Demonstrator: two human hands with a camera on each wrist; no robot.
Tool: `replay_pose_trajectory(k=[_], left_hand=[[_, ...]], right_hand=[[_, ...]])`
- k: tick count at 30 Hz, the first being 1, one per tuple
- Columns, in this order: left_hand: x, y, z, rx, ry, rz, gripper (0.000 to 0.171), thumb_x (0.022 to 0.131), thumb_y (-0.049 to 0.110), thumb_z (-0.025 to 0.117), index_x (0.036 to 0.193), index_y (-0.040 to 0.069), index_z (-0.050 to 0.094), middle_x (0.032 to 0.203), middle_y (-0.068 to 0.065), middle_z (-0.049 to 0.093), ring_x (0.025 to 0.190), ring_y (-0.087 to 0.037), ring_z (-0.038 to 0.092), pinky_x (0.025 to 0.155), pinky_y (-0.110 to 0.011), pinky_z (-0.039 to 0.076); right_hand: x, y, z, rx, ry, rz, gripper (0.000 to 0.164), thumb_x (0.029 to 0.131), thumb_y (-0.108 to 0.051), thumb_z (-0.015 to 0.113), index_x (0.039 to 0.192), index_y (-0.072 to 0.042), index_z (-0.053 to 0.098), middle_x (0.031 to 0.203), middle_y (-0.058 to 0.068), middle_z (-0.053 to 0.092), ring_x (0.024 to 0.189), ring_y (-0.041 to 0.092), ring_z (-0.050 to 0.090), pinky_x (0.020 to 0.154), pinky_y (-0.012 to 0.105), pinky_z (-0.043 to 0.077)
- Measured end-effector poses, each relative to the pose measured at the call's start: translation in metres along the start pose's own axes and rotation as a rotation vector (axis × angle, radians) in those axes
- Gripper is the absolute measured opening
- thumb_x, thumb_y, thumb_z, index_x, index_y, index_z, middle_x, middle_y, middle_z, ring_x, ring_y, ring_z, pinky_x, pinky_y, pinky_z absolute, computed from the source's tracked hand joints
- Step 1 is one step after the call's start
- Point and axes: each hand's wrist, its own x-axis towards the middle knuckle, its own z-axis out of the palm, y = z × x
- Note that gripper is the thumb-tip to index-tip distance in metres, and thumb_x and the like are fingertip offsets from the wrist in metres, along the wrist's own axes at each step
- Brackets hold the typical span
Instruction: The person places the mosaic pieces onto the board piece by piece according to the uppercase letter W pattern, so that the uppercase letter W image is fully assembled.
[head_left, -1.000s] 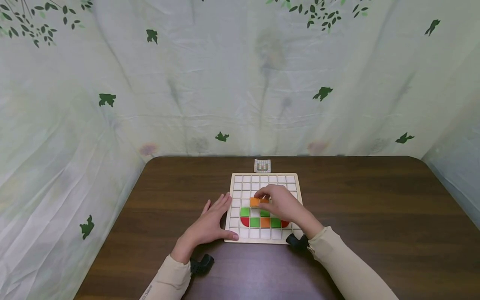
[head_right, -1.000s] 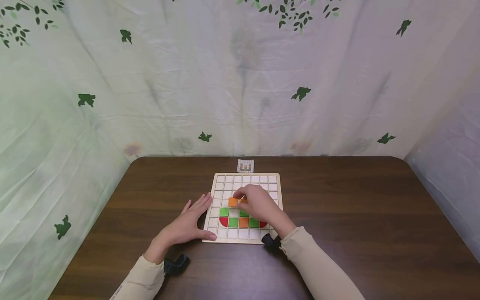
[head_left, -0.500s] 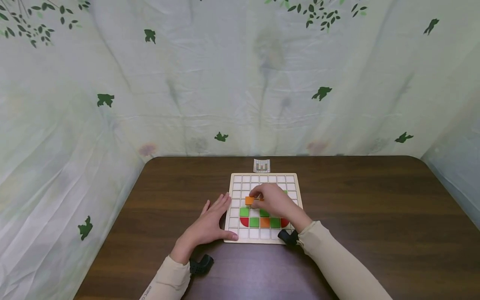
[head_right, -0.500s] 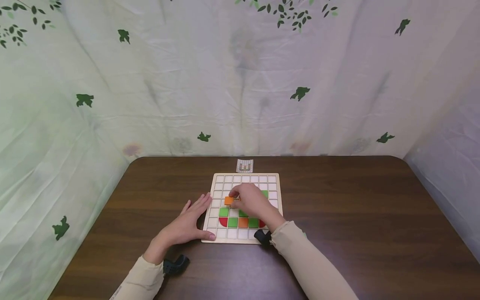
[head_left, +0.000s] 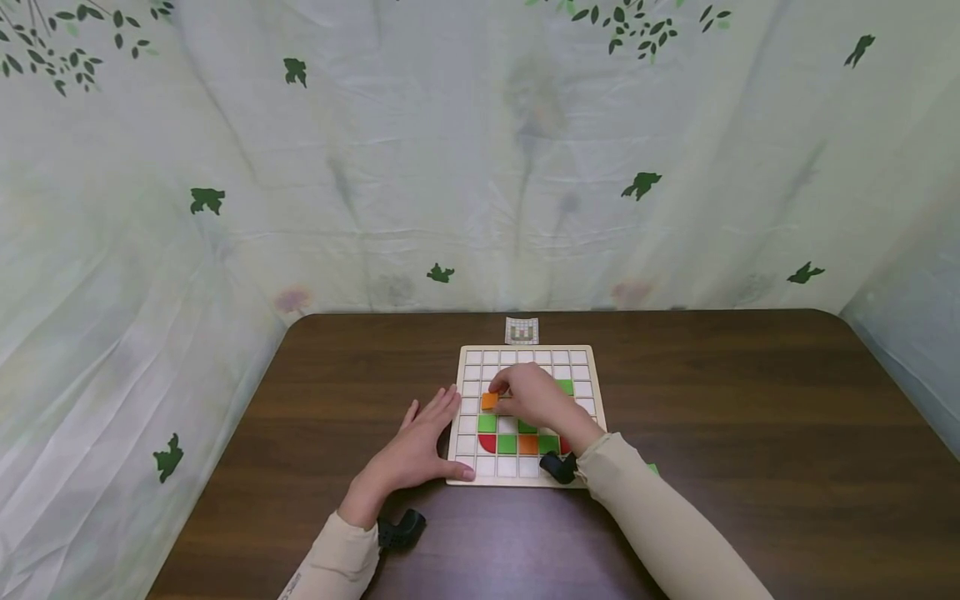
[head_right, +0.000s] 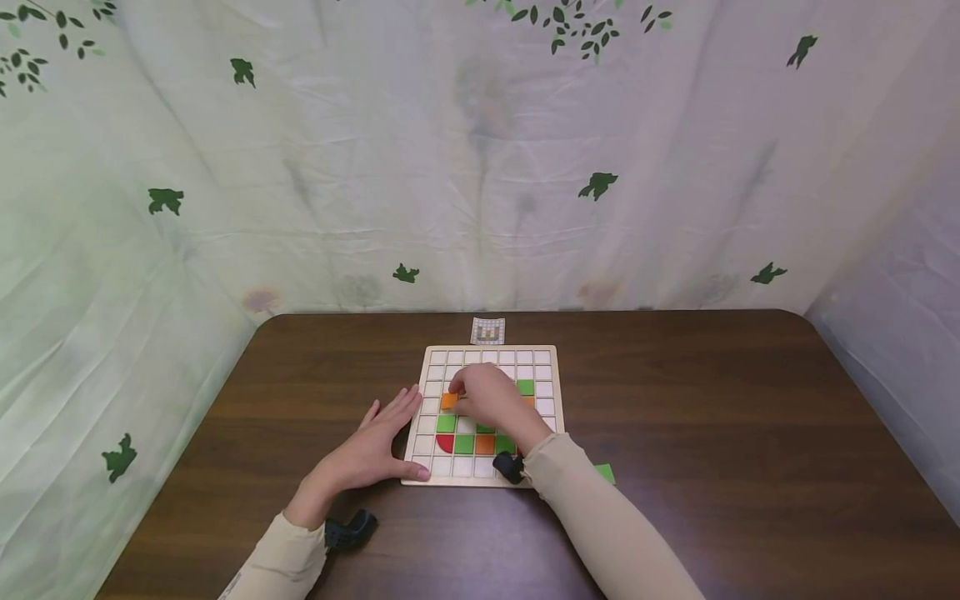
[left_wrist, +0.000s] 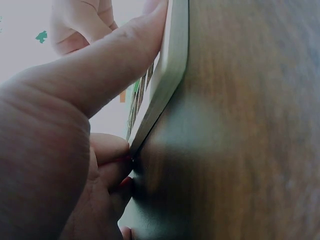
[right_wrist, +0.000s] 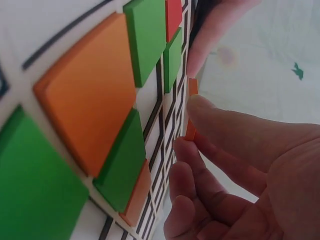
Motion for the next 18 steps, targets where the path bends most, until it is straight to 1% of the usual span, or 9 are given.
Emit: replay_pose_trajectory(k=[3, 7, 18], left_hand=[[0.0006, -0.0004, 0.0003, -0.001, -0.002, -0.004, 0.116, 0.075, 0.054, 0.084, 0.159, 0.004, 0.023, 0.167, -0.010, 0.014, 0.155, -0.027, 0.008, 0.120, -0.058, -0.002], [0.0008, -0.0003, 0.0003, -0.002, -0.005, -0.007, 0.116, 0.075, 0.054, 0.084, 0.160, 0.005, 0.023, 0.168, -0.009, 0.013, 0.155, -0.027, 0.008, 0.120, -0.058, -0.002], [0.0004, -0.0006, 0.0003, 0.009, -0.003, -0.010, 0.116, 0.075, 0.054, 0.084, 0.160, 0.005, 0.023, 0.168, -0.008, 0.014, 0.155, -0.027, 0.009, 0.120, -0.058, -0.001]], right_hand=[[0.0012, -0.0008, 0.0012, -0.010, -0.007, 0.000, 0.020, 0.088, -0.012, 0.078, 0.106, -0.005, 0.076, 0.093, 0.000, 0.072, 0.086, 0.014, 0.063, 0.083, 0.033, 0.053], [0.0037, -0.0019, 0.0028, -0.008, -0.020, 0.028, 0.020, 0.088, -0.013, 0.078, 0.106, -0.006, 0.076, 0.094, 0.001, 0.072, 0.089, 0.016, 0.064, 0.086, 0.035, 0.053], [0.0074, -0.0028, 0.0065, -0.029, -0.028, 0.028, 0.020, 0.085, -0.011, 0.078, 0.105, -0.007, 0.077, 0.095, 0.001, 0.073, 0.089, 0.017, 0.064, 0.085, 0.035, 0.053]])
